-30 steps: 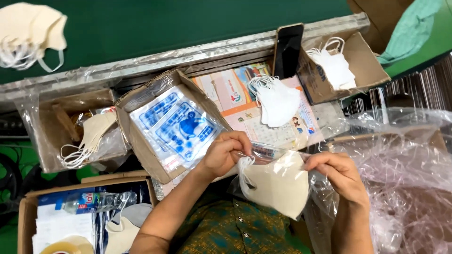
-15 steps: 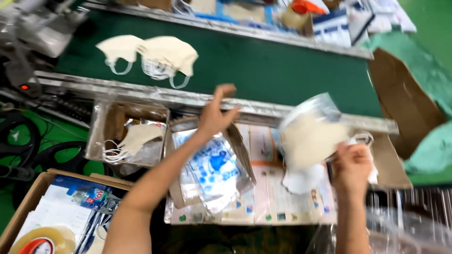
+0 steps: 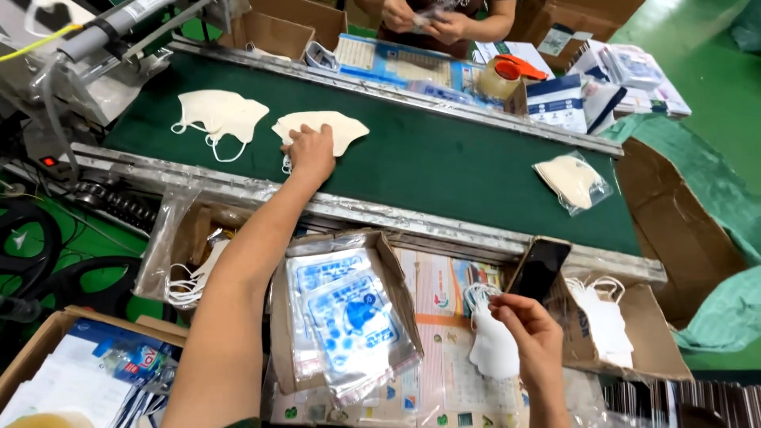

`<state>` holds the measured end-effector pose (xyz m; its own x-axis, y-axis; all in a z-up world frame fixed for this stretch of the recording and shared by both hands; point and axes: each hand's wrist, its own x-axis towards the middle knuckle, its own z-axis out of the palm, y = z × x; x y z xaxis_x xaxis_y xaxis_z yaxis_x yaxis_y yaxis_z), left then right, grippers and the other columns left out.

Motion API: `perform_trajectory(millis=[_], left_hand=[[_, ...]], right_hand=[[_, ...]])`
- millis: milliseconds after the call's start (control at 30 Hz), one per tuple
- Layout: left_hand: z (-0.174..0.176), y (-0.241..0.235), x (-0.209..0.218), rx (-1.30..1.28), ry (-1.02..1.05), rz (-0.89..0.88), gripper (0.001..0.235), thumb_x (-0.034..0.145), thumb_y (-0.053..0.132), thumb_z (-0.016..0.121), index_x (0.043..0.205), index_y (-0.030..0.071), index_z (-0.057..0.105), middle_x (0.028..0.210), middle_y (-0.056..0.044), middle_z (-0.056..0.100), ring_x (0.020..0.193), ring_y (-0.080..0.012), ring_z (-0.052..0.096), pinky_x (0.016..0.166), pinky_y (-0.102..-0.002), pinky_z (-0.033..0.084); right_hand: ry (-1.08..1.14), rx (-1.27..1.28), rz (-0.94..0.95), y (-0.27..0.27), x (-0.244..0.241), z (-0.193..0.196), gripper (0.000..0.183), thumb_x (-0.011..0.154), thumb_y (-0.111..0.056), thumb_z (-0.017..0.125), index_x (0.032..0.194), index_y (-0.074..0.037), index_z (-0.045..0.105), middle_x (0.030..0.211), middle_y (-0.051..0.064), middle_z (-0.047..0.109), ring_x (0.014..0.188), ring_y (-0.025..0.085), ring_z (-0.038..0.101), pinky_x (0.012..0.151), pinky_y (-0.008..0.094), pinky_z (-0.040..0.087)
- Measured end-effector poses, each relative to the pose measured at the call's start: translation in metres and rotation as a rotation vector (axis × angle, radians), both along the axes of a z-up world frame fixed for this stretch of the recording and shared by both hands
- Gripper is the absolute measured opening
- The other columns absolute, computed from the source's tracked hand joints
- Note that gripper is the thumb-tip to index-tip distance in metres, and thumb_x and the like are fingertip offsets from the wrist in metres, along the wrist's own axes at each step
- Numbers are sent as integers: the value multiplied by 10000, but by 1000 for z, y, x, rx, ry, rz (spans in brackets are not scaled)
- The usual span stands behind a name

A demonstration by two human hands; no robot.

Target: The recorder takes groups of face masks from the conveyor belt or workstation and packs them into clear plastic bags.

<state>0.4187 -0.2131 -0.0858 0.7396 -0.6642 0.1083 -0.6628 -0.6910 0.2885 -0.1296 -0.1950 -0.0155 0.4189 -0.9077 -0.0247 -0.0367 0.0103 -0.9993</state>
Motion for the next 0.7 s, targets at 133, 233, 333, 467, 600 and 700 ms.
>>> perform_trajectory(millis=[133, 233, 333, 467, 600, 700], left_hand=[[2, 15, -15, -153, -272, -232, 323, 958, 151, 679, 1275, 113, 632, 1063, -192, 692, 1023, -397, 669, 774, -559, 560], [65, 58, -93, -530, 187, -492, 312, 896, 135, 670, 1204, 97, 700, 971, -116, 733, 880, -268, 695, 762, -412, 574], [45, 100, -180, -752, 815, -696, 309, 866, 143, 730, 1162, 53, 742, 984, -52, 755, 850, -166, 685, 751, -358, 590], [60, 163, -293, -712, 1184, -858, 440, 863, 171, 758, 1268, 50, 639, 1144, -36, 725, 1019, -109, 679, 878, -284, 589], [50, 196, -337, -625, 1243, -844, 548, 920, 229, 758, 1386, 32, 547, 1244, -59, 691, 1095, -129, 658, 917, -282, 568], [41, 211, -344, -656, 1830, -554, 639, 1040, 389, 642, 1520, 31, 419, 1121, -97, 591, 913, -186, 561, 724, -296, 498]], right_hand=[[-69, -151, 38, 13, -8, -7, 182, 972, 37, 639, 1144, 59, 695, 1109, 157, 757, 1000, 204, 721, 924, 331, 574], [-111, -270, 38, 25, -4, 8, 288, 969, -7, 668, 1250, 43, 637, 1221, 163, 708, 1105, 221, 695, 982, 356, 554], [-134, -389, 116, 41, 12, 47, 640, 908, -152, 727, 1460, -2, 440, 1452, 143, 540, 1321, 237, 552, 1104, 398, 456], [-15, -400, 245, 52, 29, 65, 903, 819, -243, 789, 1555, -18, 316, 1545, 118, 426, 1411, 226, 450, 1146, 393, 380], [124, -223, 235, 85, -8, 62, 730, 824, -207, 800, 1452, 17, 503, 1346, 132, 602, 1236, 208, 570, 1055, 360, 459], [15, -5, 197, 106, -57, 62, 650, 785, -157, 800, 1366, 25, 575, 1181, 90, 693, 1047, 172, 642, 906, 337, 526]])
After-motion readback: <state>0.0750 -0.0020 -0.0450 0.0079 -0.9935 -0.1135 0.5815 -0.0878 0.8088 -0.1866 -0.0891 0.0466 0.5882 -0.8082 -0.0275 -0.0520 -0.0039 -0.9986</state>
